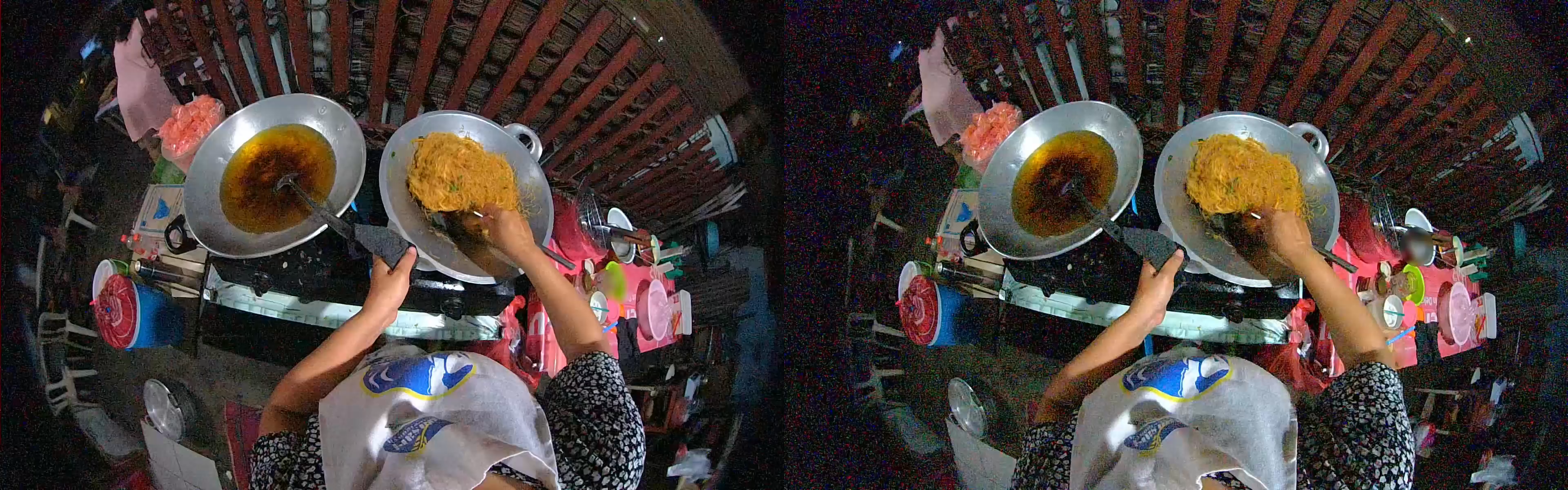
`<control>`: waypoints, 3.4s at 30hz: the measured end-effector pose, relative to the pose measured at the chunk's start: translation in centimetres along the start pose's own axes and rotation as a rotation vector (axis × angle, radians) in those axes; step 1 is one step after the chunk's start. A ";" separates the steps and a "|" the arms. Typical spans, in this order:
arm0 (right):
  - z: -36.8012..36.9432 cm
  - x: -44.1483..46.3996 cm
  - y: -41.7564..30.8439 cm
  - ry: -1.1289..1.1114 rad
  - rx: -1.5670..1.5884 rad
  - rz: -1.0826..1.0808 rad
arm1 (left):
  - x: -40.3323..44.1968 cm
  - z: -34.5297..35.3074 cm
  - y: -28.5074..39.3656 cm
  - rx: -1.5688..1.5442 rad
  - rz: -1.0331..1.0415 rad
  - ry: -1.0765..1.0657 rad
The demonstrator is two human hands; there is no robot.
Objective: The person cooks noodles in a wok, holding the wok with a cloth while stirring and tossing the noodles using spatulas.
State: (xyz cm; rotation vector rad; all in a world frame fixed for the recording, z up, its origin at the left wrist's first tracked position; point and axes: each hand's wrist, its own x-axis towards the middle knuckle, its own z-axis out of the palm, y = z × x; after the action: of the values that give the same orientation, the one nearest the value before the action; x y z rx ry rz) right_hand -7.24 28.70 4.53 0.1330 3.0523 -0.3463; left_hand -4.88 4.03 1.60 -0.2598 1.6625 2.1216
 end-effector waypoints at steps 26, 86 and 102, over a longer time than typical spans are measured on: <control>-0.8 -0.8 3.9 -0.131 -0.325 0.027 | 0.7 0.8 -1.2 -0.079 0.098 0.097; -8.2 -2.9 1.1 0.232 -0.298 0.009 | 0.4 0.6 -0.1 -0.034 0.142 0.074; -12.4 -2.7 -0.6 0.421 -0.576 -0.108 | 0.6 0.4 -0.2 -0.029 0.112 0.051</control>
State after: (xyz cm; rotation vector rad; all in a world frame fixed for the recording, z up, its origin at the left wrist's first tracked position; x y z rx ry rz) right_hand -5.35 30.77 16.93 0.0058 3.4182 0.6390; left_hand -5.28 4.54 1.26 -0.2368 1.7124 2.2399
